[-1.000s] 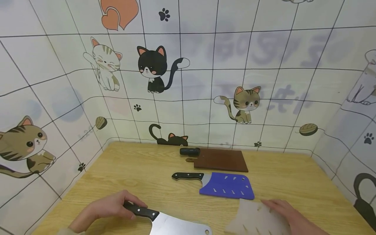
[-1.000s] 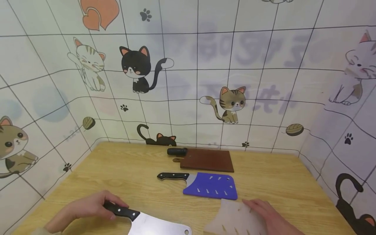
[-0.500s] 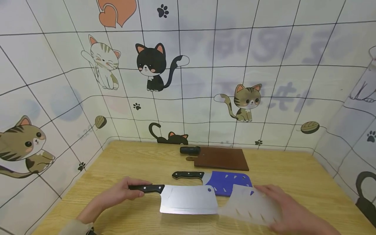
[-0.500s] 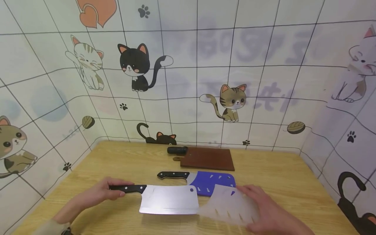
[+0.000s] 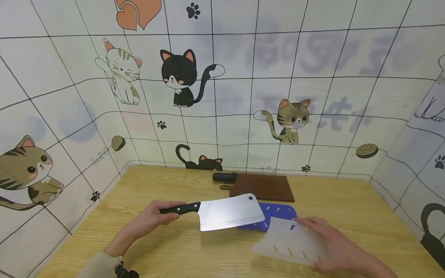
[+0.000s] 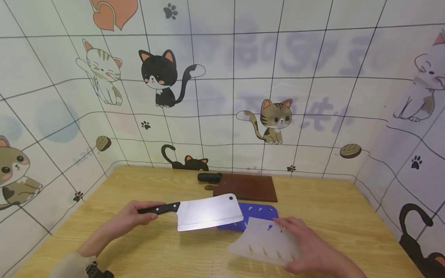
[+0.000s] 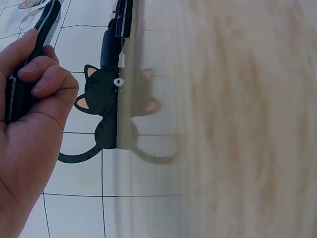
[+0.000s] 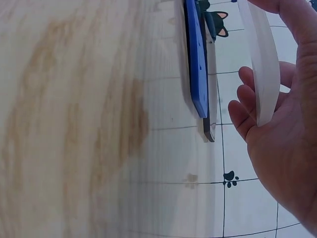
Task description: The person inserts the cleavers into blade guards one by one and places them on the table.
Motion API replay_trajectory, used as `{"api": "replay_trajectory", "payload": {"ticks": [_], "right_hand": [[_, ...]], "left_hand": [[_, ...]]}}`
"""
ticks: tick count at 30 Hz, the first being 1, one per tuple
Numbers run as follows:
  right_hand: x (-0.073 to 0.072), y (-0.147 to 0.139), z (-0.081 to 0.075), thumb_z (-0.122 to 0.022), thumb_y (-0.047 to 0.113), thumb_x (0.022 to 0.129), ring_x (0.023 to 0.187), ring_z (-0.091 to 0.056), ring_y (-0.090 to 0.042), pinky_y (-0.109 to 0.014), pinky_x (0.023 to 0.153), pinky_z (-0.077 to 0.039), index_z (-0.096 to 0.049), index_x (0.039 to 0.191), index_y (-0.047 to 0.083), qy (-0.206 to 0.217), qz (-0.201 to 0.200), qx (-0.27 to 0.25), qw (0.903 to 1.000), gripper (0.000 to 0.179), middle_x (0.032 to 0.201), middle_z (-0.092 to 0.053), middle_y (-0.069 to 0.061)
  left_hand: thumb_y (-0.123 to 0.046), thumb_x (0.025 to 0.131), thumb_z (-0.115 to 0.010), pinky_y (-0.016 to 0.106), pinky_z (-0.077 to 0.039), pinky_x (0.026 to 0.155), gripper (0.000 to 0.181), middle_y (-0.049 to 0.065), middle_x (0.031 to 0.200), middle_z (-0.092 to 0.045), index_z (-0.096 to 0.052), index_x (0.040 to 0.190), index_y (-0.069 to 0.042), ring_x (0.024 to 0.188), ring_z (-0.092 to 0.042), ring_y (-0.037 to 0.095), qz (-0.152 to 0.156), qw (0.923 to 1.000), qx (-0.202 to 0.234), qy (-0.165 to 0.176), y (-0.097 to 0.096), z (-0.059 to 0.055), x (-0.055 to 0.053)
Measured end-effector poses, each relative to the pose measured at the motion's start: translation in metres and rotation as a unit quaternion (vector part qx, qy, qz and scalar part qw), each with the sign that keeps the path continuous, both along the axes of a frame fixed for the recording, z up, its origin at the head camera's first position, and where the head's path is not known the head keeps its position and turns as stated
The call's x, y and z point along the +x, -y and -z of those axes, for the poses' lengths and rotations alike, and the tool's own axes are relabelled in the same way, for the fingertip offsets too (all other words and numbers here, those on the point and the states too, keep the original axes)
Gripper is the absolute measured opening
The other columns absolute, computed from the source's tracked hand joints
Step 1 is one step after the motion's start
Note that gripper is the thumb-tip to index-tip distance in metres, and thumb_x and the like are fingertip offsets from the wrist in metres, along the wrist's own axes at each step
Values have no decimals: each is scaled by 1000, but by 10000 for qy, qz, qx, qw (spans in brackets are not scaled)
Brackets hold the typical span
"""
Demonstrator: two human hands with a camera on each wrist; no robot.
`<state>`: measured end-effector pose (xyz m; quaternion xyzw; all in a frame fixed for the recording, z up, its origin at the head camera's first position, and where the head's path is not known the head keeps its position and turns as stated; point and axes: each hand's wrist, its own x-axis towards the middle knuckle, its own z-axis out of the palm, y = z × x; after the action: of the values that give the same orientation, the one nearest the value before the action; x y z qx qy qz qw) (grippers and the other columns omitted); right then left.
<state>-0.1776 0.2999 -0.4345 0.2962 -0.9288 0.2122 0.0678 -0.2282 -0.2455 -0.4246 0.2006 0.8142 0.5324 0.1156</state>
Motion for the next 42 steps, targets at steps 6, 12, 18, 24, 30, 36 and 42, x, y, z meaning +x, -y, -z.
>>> {"api": "replay_trajectory", "payload": {"ticks": [6,12,18,24,30,36,42], "right_hand": [[2,3,0,-93,37,60,119,-52,-34,-59,84,-49,-51,150,20,990,211,-123,9948,101,141,-50,-11],[6,6,0,-92,37,63,122,-49,-38,-59,84,-48,-49,151,20,1533,347,-229,9873,99,146,-46,-17],[6,7,-1,-92,36,63,120,-49,-36,-55,82,-49,-49,151,18,1287,274,-203,9911,100,144,-47,-14],[6,8,-1,-92,41,64,123,-50,-39,-62,85,-48,-49,152,16,1329,397,-156,9902,101,146,-47,-17],[4,10,-1,-93,40,63,121,-50,-39,-62,84,-49,-50,151,19,1262,469,-204,9907,99,145,-48,-17],[3,11,4,-94,35,61,118,-52,-35,-55,82,-50,-50,150,19,762,318,-194,9964,101,140,-51,-10],[3,14,6,-95,39,58,116,-56,-33,-55,83,-50,-54,148,14,386,556,-232,9974,102,135,-56,-8]], "left_hand": [[-16,97,-71,27,-42,63,45,17,120,-62,-63,139,-3,73,-48,15,-10,10000,14,55,-4,0,1],[-17,98,-71,26,-42,62,44,17,120,-61,-64,139,-4,72,-47,14,88,9999,-7,68,-7,2,1],[-17,98,-70,25,-41,61,44,16,116,-62,-64,139,-4,70,-46,13,132,9999,-33,-19,-10,2,2],[-15,99,-69,24,-39,60,44,13,105,-63,-63,140,-1,69,-44,13,140,9999,79,58,-12,3,3],[-17,99,-70,23,-37,59,46,5,88,-59,-62,140,0,67,-42,12,86,9994,222,232,-13,4,2],[-17,98,-71,24,-39,60,45,11,107,-64,-63,139,-2,69,-45,13,51,9997,128,224,-14,4,3],[-15,96,-73,23,-40,58,44,12,102,-65,-65,137,-1,66,-46,12,69,9993,275,263,-17,2,2]]}}
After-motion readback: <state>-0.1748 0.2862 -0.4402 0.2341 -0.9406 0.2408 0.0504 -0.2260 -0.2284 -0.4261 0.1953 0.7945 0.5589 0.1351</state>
